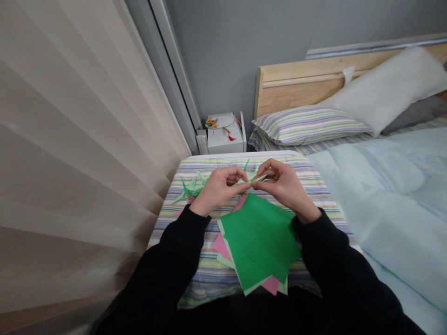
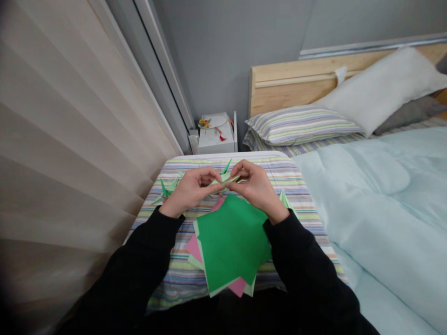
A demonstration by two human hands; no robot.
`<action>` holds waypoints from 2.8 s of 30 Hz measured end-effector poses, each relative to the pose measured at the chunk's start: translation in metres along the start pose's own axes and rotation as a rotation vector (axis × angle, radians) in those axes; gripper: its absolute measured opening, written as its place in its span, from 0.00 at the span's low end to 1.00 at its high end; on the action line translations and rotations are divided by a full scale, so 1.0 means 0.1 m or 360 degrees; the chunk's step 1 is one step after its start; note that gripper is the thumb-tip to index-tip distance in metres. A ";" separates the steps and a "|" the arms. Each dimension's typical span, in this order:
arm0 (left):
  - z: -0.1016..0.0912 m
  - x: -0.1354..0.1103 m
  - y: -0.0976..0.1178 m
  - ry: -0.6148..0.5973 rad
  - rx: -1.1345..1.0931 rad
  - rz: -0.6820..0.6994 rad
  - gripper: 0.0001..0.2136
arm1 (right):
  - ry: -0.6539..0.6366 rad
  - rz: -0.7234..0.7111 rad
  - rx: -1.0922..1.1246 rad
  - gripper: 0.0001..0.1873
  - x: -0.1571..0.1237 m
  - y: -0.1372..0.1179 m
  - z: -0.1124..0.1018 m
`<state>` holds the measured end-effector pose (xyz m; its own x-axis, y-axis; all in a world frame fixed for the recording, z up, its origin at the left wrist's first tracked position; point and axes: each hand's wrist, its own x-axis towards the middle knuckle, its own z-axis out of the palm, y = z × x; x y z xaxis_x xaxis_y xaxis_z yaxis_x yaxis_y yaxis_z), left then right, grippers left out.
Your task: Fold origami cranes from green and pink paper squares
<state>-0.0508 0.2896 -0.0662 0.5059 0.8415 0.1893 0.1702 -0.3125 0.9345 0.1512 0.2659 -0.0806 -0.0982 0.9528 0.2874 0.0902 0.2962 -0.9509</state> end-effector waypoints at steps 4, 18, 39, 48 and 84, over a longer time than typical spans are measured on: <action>-0.01 0.01 -0.01 0.0049 0.0110 0.0043 0.10 | 0.0071 0.0014 0.0158 0.16 0.01 -0.01 0.01; 0.02 0.04 -0.01 0.0059 -0.0282 -0.0167 0.14 | 0.0050 -0.0011 0.0327 0.15 0.03 0.01 0.01; 0.09 0.09 -0.10 0.0513 -0.0547 0.0178 0.14 | -0.0100 -0.0080 0.0023 0.11 0.06 0.07 0.15; 0.18 0.11 -0.14 0.0540 -0.0659 0.0115 0.10 | -0.0028 -0.0109 0.0078 0.12 0.07 0.10 0.19; 0.14 0.10 -0.12 0.0598 -0.0654 -0.0050 0.15 | -0.0254 -0.0128 -0.0185 0.15 0.06 0.09 0.16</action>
<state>-0.0357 0.2951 -0.0796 0.1570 0.9703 0.1838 -0.2014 -0.1507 0.9678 0.1353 0.2731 -0.0891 -0.2647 0.9056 0.3314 0.1885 0.3856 -0.9032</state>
